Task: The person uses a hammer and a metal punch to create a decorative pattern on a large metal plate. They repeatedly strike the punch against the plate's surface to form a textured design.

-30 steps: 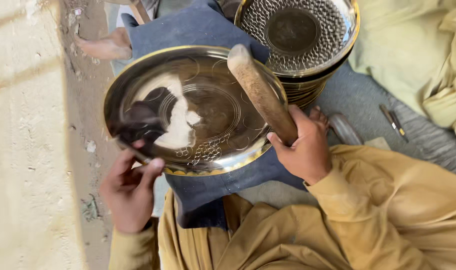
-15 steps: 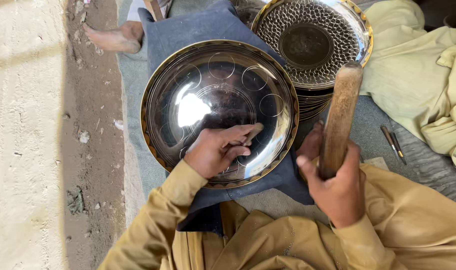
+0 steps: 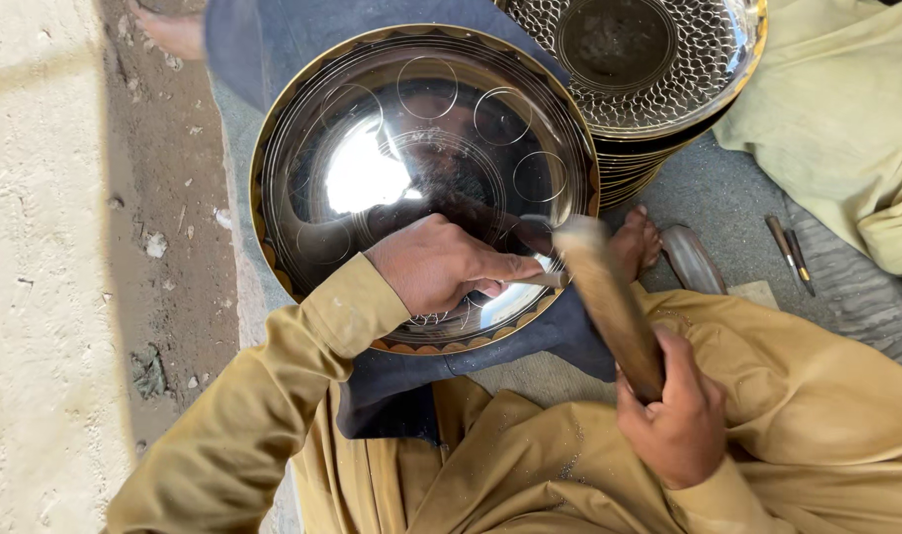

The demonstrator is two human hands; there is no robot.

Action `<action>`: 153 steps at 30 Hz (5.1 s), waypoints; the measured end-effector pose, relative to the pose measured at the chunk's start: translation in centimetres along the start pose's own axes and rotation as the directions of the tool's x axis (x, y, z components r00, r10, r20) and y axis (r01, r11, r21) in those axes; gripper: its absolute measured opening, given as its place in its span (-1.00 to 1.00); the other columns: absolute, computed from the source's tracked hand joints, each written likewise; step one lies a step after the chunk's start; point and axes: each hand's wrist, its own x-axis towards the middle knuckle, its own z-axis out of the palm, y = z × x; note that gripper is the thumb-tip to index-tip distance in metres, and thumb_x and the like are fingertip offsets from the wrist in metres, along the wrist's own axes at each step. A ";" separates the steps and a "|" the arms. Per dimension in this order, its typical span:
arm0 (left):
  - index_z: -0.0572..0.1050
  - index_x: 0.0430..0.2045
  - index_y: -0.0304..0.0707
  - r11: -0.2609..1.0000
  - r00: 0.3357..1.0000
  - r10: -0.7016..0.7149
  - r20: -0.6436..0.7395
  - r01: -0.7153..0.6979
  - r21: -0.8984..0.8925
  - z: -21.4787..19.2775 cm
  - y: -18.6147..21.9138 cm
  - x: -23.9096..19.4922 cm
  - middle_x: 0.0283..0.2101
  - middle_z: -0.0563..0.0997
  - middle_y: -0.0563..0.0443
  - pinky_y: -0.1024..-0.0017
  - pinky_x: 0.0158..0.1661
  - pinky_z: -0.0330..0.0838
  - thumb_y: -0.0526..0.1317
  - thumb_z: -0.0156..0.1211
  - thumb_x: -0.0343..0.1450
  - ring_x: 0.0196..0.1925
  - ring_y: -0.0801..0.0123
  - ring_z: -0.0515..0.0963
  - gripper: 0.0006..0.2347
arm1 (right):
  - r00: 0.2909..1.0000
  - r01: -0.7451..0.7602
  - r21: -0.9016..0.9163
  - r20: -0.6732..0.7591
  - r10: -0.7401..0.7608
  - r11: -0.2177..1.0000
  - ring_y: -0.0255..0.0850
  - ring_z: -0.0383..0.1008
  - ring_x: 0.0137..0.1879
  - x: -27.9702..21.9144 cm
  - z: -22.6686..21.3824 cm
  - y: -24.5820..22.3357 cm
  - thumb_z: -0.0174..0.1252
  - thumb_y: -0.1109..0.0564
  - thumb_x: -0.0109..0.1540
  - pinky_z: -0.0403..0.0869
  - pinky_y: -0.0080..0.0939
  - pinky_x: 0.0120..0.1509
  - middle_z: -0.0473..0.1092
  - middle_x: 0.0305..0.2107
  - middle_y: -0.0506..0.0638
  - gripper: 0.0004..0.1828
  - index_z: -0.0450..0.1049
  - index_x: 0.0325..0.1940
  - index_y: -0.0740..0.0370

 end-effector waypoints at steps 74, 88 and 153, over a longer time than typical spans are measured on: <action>0.48 0.00 -0.45 0.857 0.620 -0.513 -0.594 0.333 -0.392 5.8 4.9 -4.6 -0.11 0.72 -0.10 0.51 -0.03 0.63 -0.46 0.31 0.44 -0.07 0.45 0.74 -0.74 | 0.769 0.456 -0.322 0.612 -0.185 0.830 0.05 0.61 -0.34 13.7 -7.5 -8.4 0.28 0.22 0.04 0.58 0.02 -0.29 0.52 -0.32 0.10 -0.46 0.32 0.09 0.21; 0.43 0.05 -0.53 0.836 0.541 -0.543 -0.642 0.270 -0.478 6.8 4.5 -4.0 -0.11 0.71 -0.09 0.53 0.01 0.61 -0.48 0.35 0.41 -0.07 0.46 0.72 -0.67 | 0.734 0.677 -0.421 0.438 -0.519 0.603 0.00 0.55 -0.49 16.3 -9.2 -12.2 0.25 0.20 0.05 0.50 -0.04 -0.46 0.48 -0.50 0.09 -0.40 0.35 0.18 0.34; 0.37 0.26 -0.41 0.892 0.727 -0.397 -0.560 0.162 -0.422 6.9 2.7 -4.7 0.17 0.61 -0.22 0.42 0.06 0.66 -0.50 0.33 0.41 0.06 0.34 0.72 -0.52 | 0.832 0.493 -0.301 0.438 -0.340 0.816 0.06 0.58 -0.42 14.2 -8.6 -7.7 0.28 0.25 0.02 0.51 0.05 -0.37 0.53 -0.34 0.08 -0.50 0.34 0.02 0.30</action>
